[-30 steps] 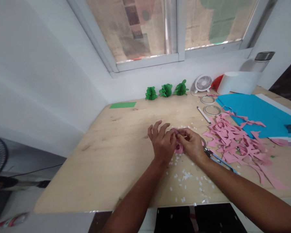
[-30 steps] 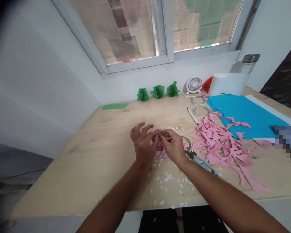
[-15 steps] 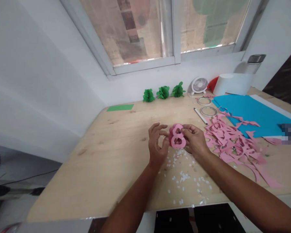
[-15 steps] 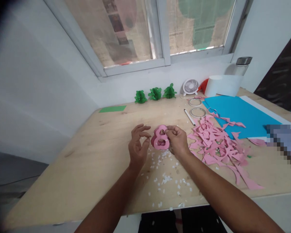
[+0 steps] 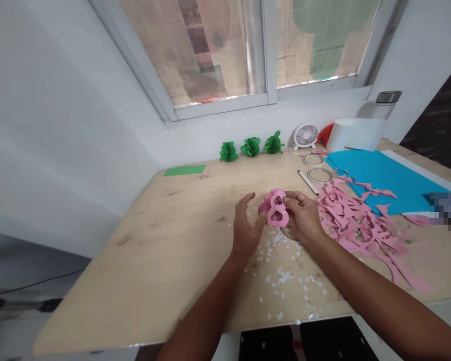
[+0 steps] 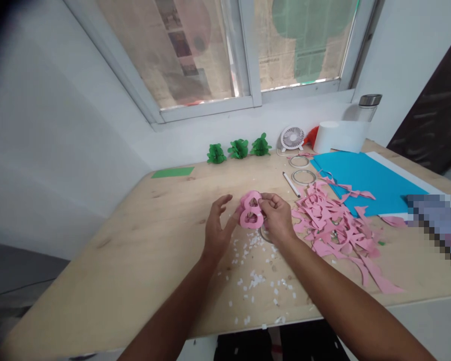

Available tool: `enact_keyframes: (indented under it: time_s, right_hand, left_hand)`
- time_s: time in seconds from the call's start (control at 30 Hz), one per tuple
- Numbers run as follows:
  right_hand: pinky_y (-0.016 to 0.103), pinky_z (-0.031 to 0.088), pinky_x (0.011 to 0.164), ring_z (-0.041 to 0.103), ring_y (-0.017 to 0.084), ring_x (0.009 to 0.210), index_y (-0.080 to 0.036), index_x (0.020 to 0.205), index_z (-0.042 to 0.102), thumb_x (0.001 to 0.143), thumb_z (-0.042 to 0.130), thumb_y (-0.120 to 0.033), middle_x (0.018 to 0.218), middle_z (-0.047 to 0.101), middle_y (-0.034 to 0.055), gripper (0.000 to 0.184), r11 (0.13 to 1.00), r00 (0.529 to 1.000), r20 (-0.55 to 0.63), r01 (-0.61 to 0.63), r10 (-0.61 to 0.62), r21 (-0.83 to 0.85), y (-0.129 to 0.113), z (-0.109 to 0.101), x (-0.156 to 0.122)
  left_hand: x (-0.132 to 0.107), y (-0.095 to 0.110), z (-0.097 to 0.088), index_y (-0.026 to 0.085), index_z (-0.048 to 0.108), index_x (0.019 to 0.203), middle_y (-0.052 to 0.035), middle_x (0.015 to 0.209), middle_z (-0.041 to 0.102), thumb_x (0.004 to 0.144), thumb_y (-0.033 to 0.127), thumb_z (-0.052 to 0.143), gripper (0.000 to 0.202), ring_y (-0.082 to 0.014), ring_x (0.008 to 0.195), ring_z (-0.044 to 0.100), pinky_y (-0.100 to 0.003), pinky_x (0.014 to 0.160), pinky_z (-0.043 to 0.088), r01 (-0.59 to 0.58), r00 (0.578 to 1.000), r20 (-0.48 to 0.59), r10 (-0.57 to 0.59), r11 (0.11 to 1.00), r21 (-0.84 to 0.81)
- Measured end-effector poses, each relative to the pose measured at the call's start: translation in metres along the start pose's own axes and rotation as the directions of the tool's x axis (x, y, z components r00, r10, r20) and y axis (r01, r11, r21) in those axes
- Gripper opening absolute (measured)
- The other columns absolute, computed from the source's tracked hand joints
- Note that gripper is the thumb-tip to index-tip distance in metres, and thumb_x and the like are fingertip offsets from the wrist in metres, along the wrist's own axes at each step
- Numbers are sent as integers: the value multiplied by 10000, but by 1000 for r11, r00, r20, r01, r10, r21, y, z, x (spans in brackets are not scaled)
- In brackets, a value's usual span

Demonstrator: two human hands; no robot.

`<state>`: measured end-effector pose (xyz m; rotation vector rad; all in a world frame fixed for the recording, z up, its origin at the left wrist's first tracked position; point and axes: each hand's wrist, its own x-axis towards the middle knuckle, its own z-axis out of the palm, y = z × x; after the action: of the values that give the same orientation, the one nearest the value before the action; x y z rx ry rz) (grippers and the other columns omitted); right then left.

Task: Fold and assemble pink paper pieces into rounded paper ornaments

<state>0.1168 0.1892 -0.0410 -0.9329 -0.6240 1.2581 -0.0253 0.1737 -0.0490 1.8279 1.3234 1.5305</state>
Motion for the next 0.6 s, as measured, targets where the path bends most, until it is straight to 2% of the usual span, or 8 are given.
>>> enact_keyframes:
  time_s: [0.1,0.23,0.37,0.6]
  right_hand:
    - [204,374,423,501,87,423,-171,763,633,552,759,-280,545,624,-41,268,999,1000,13,2,-1,-48,3,1,-2]
    - [198,389,460,517,84,462,-177,766,640,582,741,-276,561,617,-45,233,989,997,70,44,-35,-139,8,0,-4]
    - [202,418,512,558,96,521,-184,796,655,629,713,-278,608,639,-33,201,974,990,134,82,-54,-212,15,-3,-4]
    - [234,457,559,611,133,580,-187,816,652,658,702,-312,659,663,-6,208,960,983,165,123,-83,-250,19,-5,-2]
  left_hand:
    - [0,-6,2,223,451,1224,-109,1253,533,809,326,570,444,-227,1184,490,-405,956,393,131,990,66,-126,987,-90]
    - [0,-9,6,229,448,1239,-103,1188,577,778,312,597,491,-221,1105,551,-382,912,425,199,977,119,-177,957,-213]
    - [0,-7,8,203,534,1137,-79,1016,645,752,229,597,390,-189,944,616,-334,827,467,219,975,89,-203,944,-245]
    - [1,-3,5,180,601,1008,-52,892,654,729,210,618,281,-141,781,614,-271,719,496,228,974,39,-225,942,-246]
